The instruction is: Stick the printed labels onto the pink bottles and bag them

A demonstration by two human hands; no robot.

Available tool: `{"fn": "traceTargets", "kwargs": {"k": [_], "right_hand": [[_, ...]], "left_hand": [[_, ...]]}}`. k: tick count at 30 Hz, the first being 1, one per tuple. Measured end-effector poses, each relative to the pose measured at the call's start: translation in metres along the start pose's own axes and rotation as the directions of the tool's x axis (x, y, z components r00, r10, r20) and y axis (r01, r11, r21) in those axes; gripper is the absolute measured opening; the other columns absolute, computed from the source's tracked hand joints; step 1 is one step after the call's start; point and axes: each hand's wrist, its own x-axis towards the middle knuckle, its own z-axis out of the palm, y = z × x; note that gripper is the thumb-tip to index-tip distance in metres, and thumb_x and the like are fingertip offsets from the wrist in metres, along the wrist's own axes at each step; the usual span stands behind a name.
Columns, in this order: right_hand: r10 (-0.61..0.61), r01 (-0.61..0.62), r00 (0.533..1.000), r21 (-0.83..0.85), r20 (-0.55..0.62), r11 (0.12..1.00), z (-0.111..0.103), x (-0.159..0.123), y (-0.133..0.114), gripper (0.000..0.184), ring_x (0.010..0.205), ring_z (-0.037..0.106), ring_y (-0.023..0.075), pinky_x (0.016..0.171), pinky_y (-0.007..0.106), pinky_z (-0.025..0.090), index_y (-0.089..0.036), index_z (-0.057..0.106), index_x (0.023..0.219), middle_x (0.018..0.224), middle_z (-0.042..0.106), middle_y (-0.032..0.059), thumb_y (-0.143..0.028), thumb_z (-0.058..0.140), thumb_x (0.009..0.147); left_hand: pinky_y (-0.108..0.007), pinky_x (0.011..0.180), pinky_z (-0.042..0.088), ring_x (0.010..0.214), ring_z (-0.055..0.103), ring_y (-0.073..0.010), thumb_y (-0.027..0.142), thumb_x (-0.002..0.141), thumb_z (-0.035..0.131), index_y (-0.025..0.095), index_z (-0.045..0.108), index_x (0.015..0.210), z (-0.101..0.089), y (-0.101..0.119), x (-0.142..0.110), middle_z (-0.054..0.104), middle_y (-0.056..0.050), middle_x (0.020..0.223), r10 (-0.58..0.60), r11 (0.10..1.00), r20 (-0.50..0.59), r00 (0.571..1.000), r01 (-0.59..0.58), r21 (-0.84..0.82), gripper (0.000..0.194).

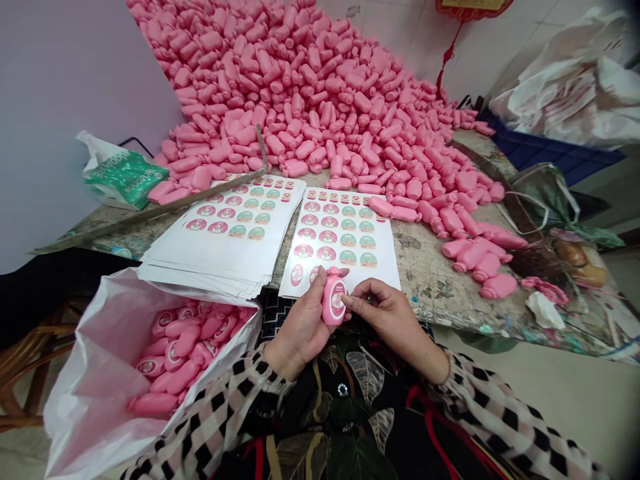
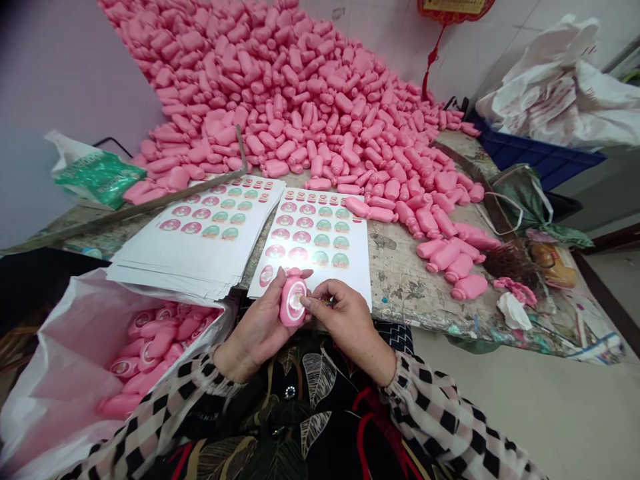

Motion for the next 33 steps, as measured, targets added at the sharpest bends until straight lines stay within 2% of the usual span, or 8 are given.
{"fn": "traceTargets", "kwargs": {"k": [7, 16, 19, 22, 24, 26, 29, 33], "right_hand": [[-0.043, 0.041, 0.999, -0.171, -0.006, 0.984, -0.003, 0.002, 0.003, 0.021, 0.065, 0.059, 0.0138, 0.063, 0.026, 0.044, -0.02, 0.058, 0.075, 0.067, 0.065, -0.0017, -0.04, 0.064, 0.078], [0.0, 0.002, 1.0, -0.296, 0.007, 0.955, -0.002, 0.001, 0.01, 0.024, 0.064, 0.062, 0.0148, 0.062, 0.026, 0.044, -0.022, 0.059, 0.082, 0.067, 0.067, -0.0014, -0.046, 0.059, 0.081], [0.007, 0.001, 1.0, -0.319, 0.023, 0.948, 0.0, 0.0, 0.006, 0.026, 0.064, 0.062, 0.0146, 0.061, 0.026, 0.044, -0.022, 0.059, 0.084, 0.069, 0.067, -0.0011, -0.047, 0.056, 0.083], [-0.046, 0.039, 0.999, -0.456, -0.003, 0.889, 0.001, -0.001, -0.001, 0.029, 0.066, 0.059, 0.0143, 0.06, 0.025, 0.041, -0.022, 0.061, 0.083, 0.073, 0.066, -0.0003, -0.049, 0.052, 0.084], [-0.098, 0.059, 0.995, -0.58, -0.036, 0.812, 0.0, -0.002, -0.004, 0.03, 0.065, 0.056, 0.0141, 0.059, 0.025, 0.038, -0.022, 0.063, 0.08, 0.073, 0.064, -0.0001, -0.05, 0.05, 0.085], [-0.116, 0.045, 0.991, -0.629, -0.072, 0.776, -0.001, -0.003, -0.003, 0.033, 0.061, 0.051, 0.0132, 0.057, 0.024, 0.035, -0.022, 0.063, 0.077, 0.068, 0.061, -0.0007, -0.05, 0.049, 0.086], [-0.077, 0.004, 0.99, -0.536, -0.115, 0.844, -0.002, -0.002, 0.004, 0.033, 0.054, 0.044, 0.0115, 0.051, 0.023, 0.032, -0.022, 0.061, 0.078, 0.059, 0.053, -0.0029, -0.053, 0.052, 0.083], [-0.009, -0.014, 0.997, -0.303, -0.076, 0.953, 0.003, -0.001, 0.011, 0.032, 0.056, 0.044, 0.0109, 0.052, 0.022, 0.035, -0.021, 0.061, 0.084, 0.062, 0.053, -0.0038, -0.052, 0.064, 0.074]], "left_hand": [[-0.02, 0.062, 0.045, 0.072, 0.051, -0.0076, 0.029, 0.079, 0.066, 0.018, 0.059, 0.111, 0.002, 0.0, -0.004, 0.05, 0.0, 0.084, 0.039, 0.991, 0.002, 0.999, -0.039, 0.125, 0.034], [-0.021, 0.055, 0.044, 0.067, 0.051, -0.0103, 0.035, 0.079, 0.063, 0.015, 0.056, 0.107, 0.003, -0.006, -0.002, 0.053, -0.001, 0.084, 0.124, 0.952, -0.094, 0.988, -0.092, 0.293, 0.035], [-0.021, 0.062, 0.045, 0.073, 0.053, -0.0107, 0.034, 0.078, 0.063, 0.015, 0.057, 0.103, 0.002, -0.007, -0.002, 0.054, -0.001, 0.086, 0.176, 0.94, -0.097, 0.98, -0.138, 0.313, 0.031], [-0.022, 0.071, 0.045, 0.076, 0.055, -0.0107, 0.033, 0.08, 0.062, 0.016, 0.058, 0.1, 0.001, -0.006, -0.002, 0.056, 0.0, 0.084, 0.261, 0.928, -0.09, 0.961, -0.224, 0.296, 0.027], [-0.024, 0.069, 0.046, 0.07, 0.056, -0.0115, 0.036, 0.083, 0.058, 0.017, 0.054, 0.101, -0.001, -0.004, -0.001, 0.057, 0.0, 0.079, 0.332, 0.914, -0.113, 0.937, -0.289, 0.285, 0.027], [-0.027, 0.065, 0.048, 0.064, 0.057, -0.0124, 0.038, 0.084, 0.056, 0.019, 0.051, 0.102, -0.003, 0.0, 0.0, 0.058, 0.001, 0.075, 0.401, 0.892, -0.153, 0.903, -0.346, 0.291, 0.026], [-0.028, 0.069, 0.049, 0.07, 0.06, -0.0138, 0.037, 0.083, 0.058, 0.02, 0.051, 0.101, -0.006, 0.002, -0.001, 0.061, -0.001, 0.078, 0.426, 0.88, -0.169, 0.889, -0.363, 0.308, 0.026], [-0.03, 0.086, 0.045, 0.093, 0.061, -0.0164, 0.034, 0.083, 0.059, 0.019, 0.053, 0.103, -0.003, -0.002, -0.005, 0.065, -0.005, 0.094, 0.304, 0.937, -0.089, 0.949, -0.28, 0.21, 0.025]]}}
